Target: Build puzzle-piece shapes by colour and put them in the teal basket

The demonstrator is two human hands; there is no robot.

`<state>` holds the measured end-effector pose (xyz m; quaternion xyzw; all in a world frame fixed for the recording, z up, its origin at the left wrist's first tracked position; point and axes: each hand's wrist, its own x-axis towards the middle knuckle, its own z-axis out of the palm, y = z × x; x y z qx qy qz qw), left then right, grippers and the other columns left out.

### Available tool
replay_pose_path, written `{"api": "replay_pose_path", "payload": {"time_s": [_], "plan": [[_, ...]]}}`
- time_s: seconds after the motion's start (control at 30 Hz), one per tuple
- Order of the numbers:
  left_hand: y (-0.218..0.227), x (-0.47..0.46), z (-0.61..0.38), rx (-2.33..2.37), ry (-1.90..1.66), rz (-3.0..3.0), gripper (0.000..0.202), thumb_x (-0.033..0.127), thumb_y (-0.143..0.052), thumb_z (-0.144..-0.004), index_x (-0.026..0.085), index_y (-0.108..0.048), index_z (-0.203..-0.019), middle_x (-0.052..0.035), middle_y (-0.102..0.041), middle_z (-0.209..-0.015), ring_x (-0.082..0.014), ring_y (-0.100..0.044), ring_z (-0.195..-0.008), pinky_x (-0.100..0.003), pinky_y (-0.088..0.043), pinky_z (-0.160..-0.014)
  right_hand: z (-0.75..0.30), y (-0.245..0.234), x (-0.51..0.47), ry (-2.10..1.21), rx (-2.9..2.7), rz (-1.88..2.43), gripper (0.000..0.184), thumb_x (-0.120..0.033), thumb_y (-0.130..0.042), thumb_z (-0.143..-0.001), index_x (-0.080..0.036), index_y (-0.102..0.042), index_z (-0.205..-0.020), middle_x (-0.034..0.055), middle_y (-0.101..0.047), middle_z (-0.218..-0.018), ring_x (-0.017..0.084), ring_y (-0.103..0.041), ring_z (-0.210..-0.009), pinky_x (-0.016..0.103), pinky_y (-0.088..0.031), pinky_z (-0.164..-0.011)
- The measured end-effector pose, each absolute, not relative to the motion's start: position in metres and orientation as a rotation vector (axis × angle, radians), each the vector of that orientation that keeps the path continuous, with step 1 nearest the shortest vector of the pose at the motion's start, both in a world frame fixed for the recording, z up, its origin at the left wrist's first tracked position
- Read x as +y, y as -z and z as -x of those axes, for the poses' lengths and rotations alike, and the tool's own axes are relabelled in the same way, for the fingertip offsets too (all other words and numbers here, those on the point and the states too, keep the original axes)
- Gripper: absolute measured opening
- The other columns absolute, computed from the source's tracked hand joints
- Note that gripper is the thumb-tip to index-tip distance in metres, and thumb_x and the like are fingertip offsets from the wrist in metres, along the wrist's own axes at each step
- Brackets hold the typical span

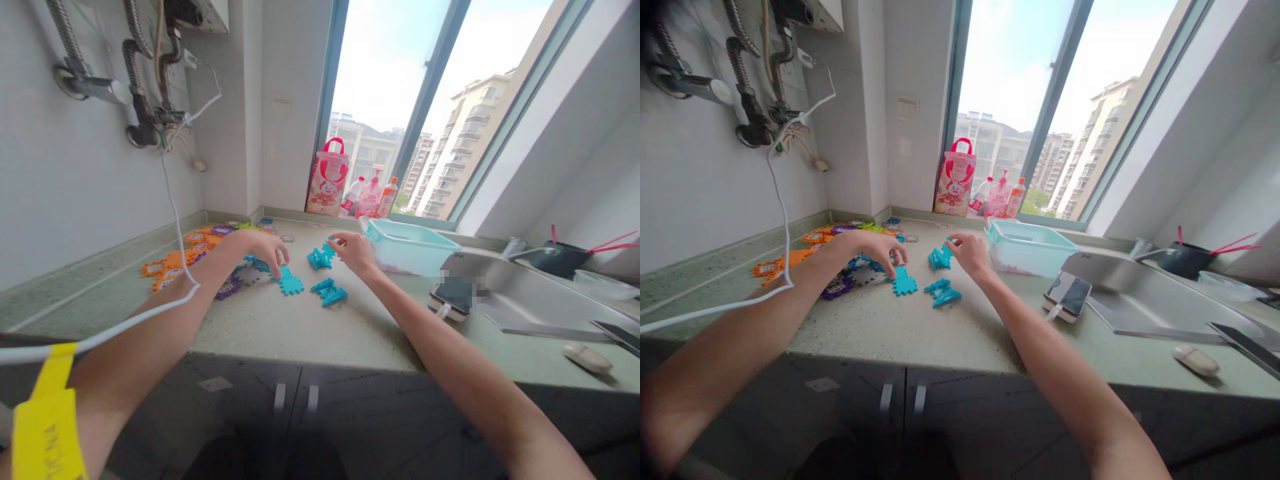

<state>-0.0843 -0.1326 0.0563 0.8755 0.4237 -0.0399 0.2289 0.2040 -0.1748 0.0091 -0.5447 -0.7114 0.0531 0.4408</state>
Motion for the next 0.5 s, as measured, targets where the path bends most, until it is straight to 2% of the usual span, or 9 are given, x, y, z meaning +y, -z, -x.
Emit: {"api": "replay_pose_path", "payload": {"time_s": [0.07,0.13,0.23,0.4,0.5], "plan": [[-0.056,-0.134,0.083,1.115,0.168,-2.404,0.068,0.046,-0.093,-0.043,0.029,-0.082,-0.108,-0.0019,-0.078,-0.104,-0.0224,-0.069,-0.089,-0.023,-0.047,-0.069,-0.201,-0.008,-0.172,-0.247,-1.804,1.3,0.031,-0.042,-0.073,-0.092,-0.018,-0.081,-0.112,0.0068,-0.081,-0.088,0.019,-0.076,-0.067,0.024,-0.054,-0.053],[-0.054,-0.134,0.08,1.097,0.186,-2.413,0.063,0.046,-0.092,-0.044,0.027,-0.082,-0.103,-0.0017,-0.078,-0.1,-0.0229,-0.068,-0.089,-0.023,-0.047,-0.069,-0.2,-0.008,-0.171,-0.319,-1.812,1.219,0.038,-0.05,-0.064,-0.098,-0.018,-0.08,-0.112,0.0073,-0.081,-0.093,0.02,-0.078,-0.074,0.023,-0.052,-0.051],[-0.051,-0.133,0.077,1.099,0.184,-2.413,0.06,0.047,-0.091,-0.045,0.024,-0.08,-0.099,-0.0024,-0.077,-0.096,-0.0226,-0.067,-0.087,-0.024,-0.047,-0.068,-0.203,-0.009,-0.175,-0.202,-1.818,1.184,0.043,-0.052,-0.053,-0.103,-0.019,-0.08,-0.103,0.0064,-0.081,-0.094,0.019,-0.077,-0.072,0.023,-0.051,-0.055],[-0.047,-0.131,0.076,1.114,0.153,-2.358,0.072,0.046,-0.091,-0.043,0.024,-0.079,-0.111,-0.0046,-0.077,-0.11,-0.0221,-0.068,-0.093,-0.023,-0.05,-0.075,-0.202,-0.013,-0.192,0.036,-2.02,1.147,0.039,-0.046,-0.053,-0.104,-0.02,-0.082,-0.097,0.0046,-0.08,-0.084,0.017,-0.071,-0.069,0.025,-0.047,-0.066],[-0.045,-0.127,0.078,1.071,0.089,-2.378,0.062,0.044,-0.091,-0.042,0.025,-0.082,-0.1,-0.0008,-0.077,-0.093,-0.02,-0.067,-0.084,-0.021,-0.048,-0.069,-0.191,-0.014,-0.205,0.05,-2.243,1.086,0.035,-0.045,-0.059,-0.102,-0.022,-0.084,-0.096,0.0034,-0.079,-0.08,0.015,-0.065,-0.065,0.025,-0.045,-0.067]]}}
